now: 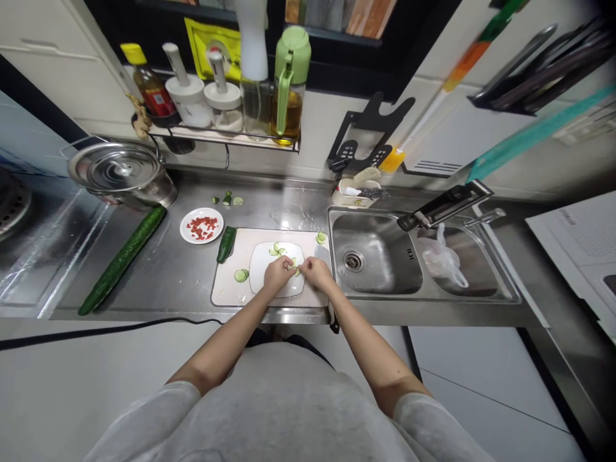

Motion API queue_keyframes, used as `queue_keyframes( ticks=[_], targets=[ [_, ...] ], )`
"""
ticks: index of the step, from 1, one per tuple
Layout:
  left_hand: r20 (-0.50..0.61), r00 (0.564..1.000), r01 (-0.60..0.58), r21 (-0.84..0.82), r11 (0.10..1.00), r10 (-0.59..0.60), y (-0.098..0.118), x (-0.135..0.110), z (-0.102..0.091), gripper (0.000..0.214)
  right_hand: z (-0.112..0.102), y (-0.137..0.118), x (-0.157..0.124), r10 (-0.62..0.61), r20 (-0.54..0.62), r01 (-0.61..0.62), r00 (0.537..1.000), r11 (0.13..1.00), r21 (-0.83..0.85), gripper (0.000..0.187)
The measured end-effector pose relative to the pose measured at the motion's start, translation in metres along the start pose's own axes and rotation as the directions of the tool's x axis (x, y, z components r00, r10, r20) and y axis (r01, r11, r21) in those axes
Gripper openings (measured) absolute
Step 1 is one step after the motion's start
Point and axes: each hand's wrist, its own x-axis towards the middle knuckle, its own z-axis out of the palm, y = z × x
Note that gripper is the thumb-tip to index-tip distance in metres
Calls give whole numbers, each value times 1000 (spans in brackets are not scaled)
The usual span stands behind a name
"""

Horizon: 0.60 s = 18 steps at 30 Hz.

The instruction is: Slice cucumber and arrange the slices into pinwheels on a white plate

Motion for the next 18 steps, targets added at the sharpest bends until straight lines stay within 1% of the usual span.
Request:
queue_keyframes(
  ticks=[6, 11, 18],
  targets=[
    [-13, 1000, 12, 64, 998, -11, -2, 4, 0, 11, 3, -3, 5, 25, 5, -25, 1000, 999, -39, 15],
    [-6, 1000, 21, 99, 995, -21, 0, 5, 2, 11, 1, -7, 10, 32, -1, -32, 999, 997, -70, 13],
    [45, 995, 75, 197, 978, -85, 1, 8, 3, 13, -1, -9, 15, 62, 41, -57, 997, 991, -120, 14]
  ],
)
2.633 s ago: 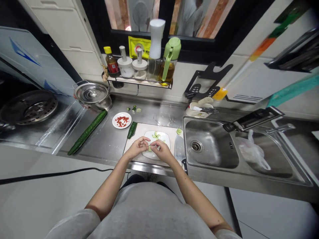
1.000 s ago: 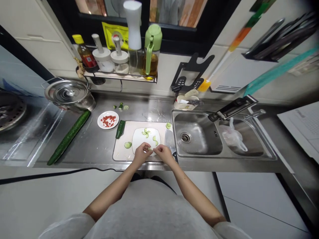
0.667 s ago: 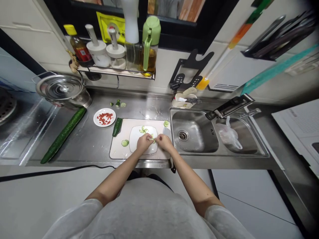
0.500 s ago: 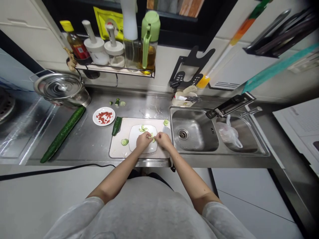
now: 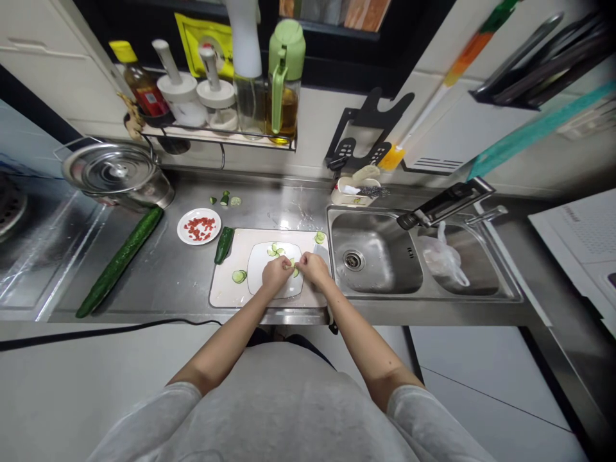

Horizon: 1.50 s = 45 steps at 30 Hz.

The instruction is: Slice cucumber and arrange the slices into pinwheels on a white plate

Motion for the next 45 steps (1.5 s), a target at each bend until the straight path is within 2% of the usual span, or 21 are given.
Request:
queue_keyframes(
  ticks=[14, 24, 38, 42, 45],
  targets=[
    [-50, 995, -77, 134, 988, 85, 4, -1, 2, 13, 2, 1, 3, -4, -16, 3, 1000, 998, -62, 14],
    [-34, 998, -45, 173, 984, 52, 5, 2, 3, 13, -5, 13, 0, 13, -67, -8, 998, 997, 76, 13],
    [-17, 999, -34, 158, 987, 38, 5, 4, 1, 13, -4, 12, -4, 11, -41, -13, 999, 999, -40, 13],
    [-19, 999, -41, 144, 989, 44, 7, 3, -1, 12, -5, 10, -4, 20, -52, -21, 998, 999, -26, 16],
    [-25, 995, -91, 79, 993, 93, 7, 2, -7, 12, -9, 12, -6, 6, -99, -3, 995, 1000, 30, 18]
  ],
)
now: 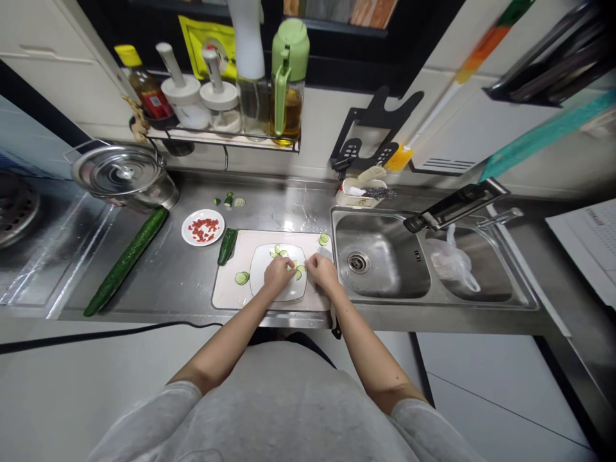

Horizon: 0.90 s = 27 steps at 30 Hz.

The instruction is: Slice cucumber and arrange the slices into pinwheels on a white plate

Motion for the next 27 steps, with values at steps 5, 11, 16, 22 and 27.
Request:
queue_keyframes(
  ticks=[5, 11, 16, 22, 27],
  targets=[
    [-101, 995, -38, -192, 981, 19, -25, -12, -25, 18, -10, 10, -9, -5, -139, 30, 990, 984, 178, 24],
    [-306, 942, 76, -199, 977, -136, -103, -41, -72, 26, -11, 24, -34, 45, -267, 44, 963, 947, 318, 27],
    [-307, 938, 164, -25, 986, -164, -139, -55, -89, 28, 4, 21, -46, 59, -269, 44, 961, 933, 358, 28],
    [-238, 964, 164, 179, 970, -119, -128, -57, -80, 33, 14, -5, -52, -6, -261, 106, 965, 923, 371, 29],
    [-243, 963, 176, 224, 959, -120, -118, -57, -78, 27, 19, -24, -61, -64, -229, 151, 971, 910, 386, 27]
  ],
)
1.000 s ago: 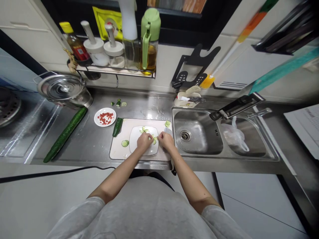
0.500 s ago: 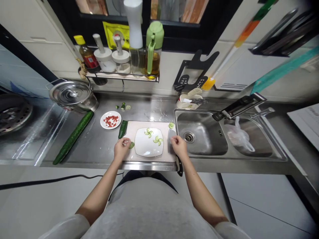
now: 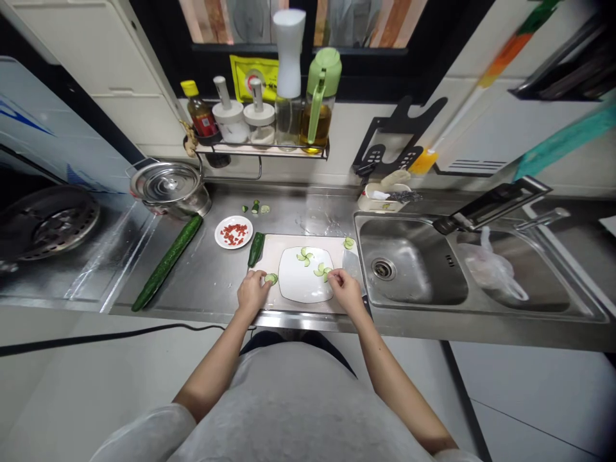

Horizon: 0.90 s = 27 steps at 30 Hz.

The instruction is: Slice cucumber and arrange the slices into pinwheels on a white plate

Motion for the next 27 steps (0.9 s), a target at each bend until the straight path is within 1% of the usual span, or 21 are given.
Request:
queue_keyframes(
  ticks=[3, 6, 8, 9, 10, 12, 14, 15, 17, 19, 22, 24, 25, 26, 27],
  targets=[
    [-11, 1000, -6, -45, 999, 5, 0, 1, -1, 19, 9, -6, -5, -12, 32, 12, 999, 1000, 0, 25],
    [-9, 1000, 9, -134, 991, -10, -2, 2, -1, 11, 18, -15, -10, -32, 79, 32, 996, 999, 2, 24],
    [3, 999, 44, -241, 970, -44, -4, 4, 0, 10, 24, -24, -12, -50, 118, 50, 992, 999, 4, 23],
    [15, 998, 62, -321, 945, -60, -4, 6, -1, 11, 27, -29, -13, -59, 138, 59, 989, 998, 1, 22],
    [35, 997, 77, -419, 905, -69, -4, 7, -2, 12, 29, -34, -13, -69, 159, 71, 985, 997, -4, 22],
    [99, 994, 99, -626, 773, -47, -2, 8, -6, 17, 34, -44, -12, -102, 200, 108, 975, 994, -17, 21],
    [174, 984, 123, -770, 626, 22, 3, 7, -13, 23, 39, -53, -10, -168, 242, 177, 956, 984, -17, 22],
    [203, 977, 132, -809, 572, 62, 6, 6, -17, 26, 41, -58, -9, -207, 262, 217, 943, 976, -9, 23],
    [236, 962, 135, -846, 516, 136, 12, 3, -24, 31, 46, -65, -7, -276, 290, 283, 916, 959, 20, 23],
    [249, 949, 125, -858, 498, 191, 19, 0, -29, 34, 50, -70, -6, -313, 300, 311, 901, 949, 55, 18],
    [250, 941, 113, -867, 485, 227, 26, -3, -32, 38, 52, -74, -7, -308, 281, 293, 909, 951, 97, 8],
    [248, 952, 135, -865, 484, 178, 29, -6, -32, 41, 51, -73, -8, -293, 253, 272, 922, 955, 116, 9],
    [266, 955, 171, -857, 486, 133, 30, -7, -32, 42, 49, -72, -9, -290, 238, 268, 927, 956, 123, 10],
    [302, 949, 222, -846, 484, 93, 31, -9, -32, 43, 48, -70, -9, -294, 223, 270, 930, 954, 129, 11],
    [355, 932, 283, -834, 474, 68, 33, -11, -32, 44, 46, -69, -10, -302, 210, 279, 930, 951, 133, 12]
  ],
)
